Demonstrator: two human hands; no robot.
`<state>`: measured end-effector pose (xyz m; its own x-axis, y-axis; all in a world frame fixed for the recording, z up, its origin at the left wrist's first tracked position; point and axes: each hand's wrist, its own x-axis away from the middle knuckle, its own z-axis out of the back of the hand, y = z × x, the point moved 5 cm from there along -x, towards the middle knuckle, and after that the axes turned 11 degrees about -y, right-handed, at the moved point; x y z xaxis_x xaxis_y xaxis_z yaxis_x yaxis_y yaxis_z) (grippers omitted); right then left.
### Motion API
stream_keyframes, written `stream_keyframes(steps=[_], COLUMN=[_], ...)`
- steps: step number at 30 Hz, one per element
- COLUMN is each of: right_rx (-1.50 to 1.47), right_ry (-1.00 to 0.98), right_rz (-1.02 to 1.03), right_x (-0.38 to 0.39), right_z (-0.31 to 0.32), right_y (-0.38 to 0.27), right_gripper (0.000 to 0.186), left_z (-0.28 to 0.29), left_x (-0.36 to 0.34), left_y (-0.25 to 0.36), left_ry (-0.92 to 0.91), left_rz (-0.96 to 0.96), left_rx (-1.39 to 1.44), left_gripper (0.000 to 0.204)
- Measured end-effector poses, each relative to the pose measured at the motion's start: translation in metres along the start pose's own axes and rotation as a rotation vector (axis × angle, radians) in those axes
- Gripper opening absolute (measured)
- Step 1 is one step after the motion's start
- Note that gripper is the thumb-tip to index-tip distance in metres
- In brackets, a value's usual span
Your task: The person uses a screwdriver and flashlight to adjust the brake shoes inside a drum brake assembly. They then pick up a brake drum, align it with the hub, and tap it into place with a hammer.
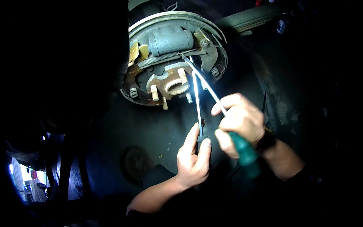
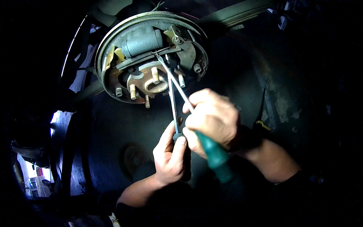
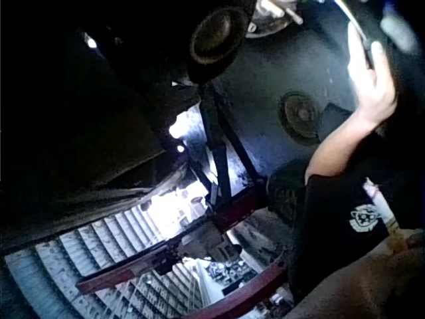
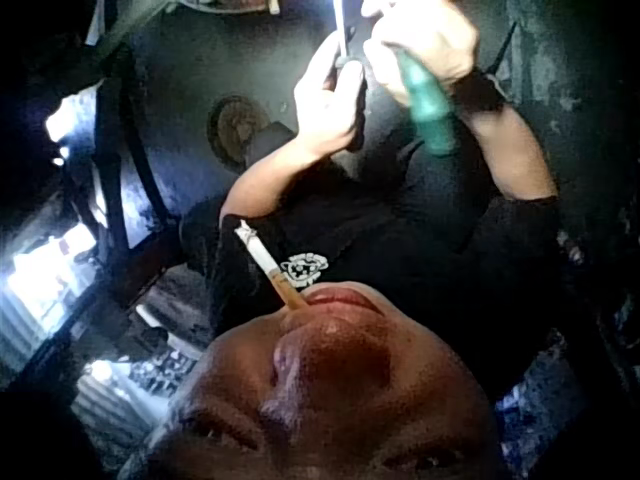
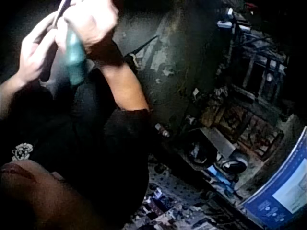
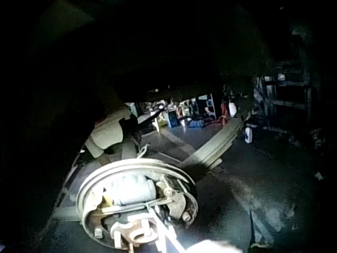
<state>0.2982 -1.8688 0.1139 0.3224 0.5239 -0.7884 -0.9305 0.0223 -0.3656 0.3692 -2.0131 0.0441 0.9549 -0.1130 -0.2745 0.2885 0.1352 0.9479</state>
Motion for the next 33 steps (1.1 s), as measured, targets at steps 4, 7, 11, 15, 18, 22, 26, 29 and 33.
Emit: stream_keyframes(steps=[4, 7, 11, 15, 18, 22, 26, 29, 33], right_rx=[-0.016, -0.101, -0.056, -0.045, -0.012, -0.068, -0.031, -0.076, -0.046], right_ry=[0.06, 0.099, 0.073, 0.059, 0.051, 0.018, 0.021, 0.104, 0.027], right_rz=[-0.023, -0.093, -0.067, -0.026, -0.007, -0.048, -0.075, -0.046, -0.071], right_x=[-0.028, -0.046, -0.041, -0.013, -0.013, -0.033, -0.038, -0.021, -0.014], right_z=[0.023, 0.028, 0.031, 0.002, 0.01, 0.029, 0.033, 0.016, 0.01], right_y=[-0.008, -0.012, -0.009, -0.002, -0.001, -0.003, -0.005, -0.002, -0.004], right_gripper=[0.012, 0.012, 0.01, 0.012, 0.012, 0.01, 0.009, 0.01, 0.01], left_z=[0.002, 0.001, -0.003, 0.003, 0.001, 0.002, -0.003, 0.0, 0.0], left_x=[0.003, 0.0, -0.003, 0.005, 0.002, 0.001, -0.003, 0.001, 0.003], left_y=[0.003, 0.004, 0.003, 0.001, 0.003, 0.003, 0.0, -0.002, -0.003], left_ry=[-0.012, -0.014, -0.015, -0.002, -0.01, -0.009, -0.012, 0.0, 0.005], left_rz=[0.027, 0.024, -0.019, 0.028, 0.029, 0.034, -0.003, 0.006, 0.015], left_rx=[0.026, 0.017, 0.015, -0.003, -0.019, -0.004, 0.019, 0.011, -0.004], left_gripper=[0.047, 0.047, 0.047, 0.047, 0.047, 0.047, 0.047, 0.047, 0.047])
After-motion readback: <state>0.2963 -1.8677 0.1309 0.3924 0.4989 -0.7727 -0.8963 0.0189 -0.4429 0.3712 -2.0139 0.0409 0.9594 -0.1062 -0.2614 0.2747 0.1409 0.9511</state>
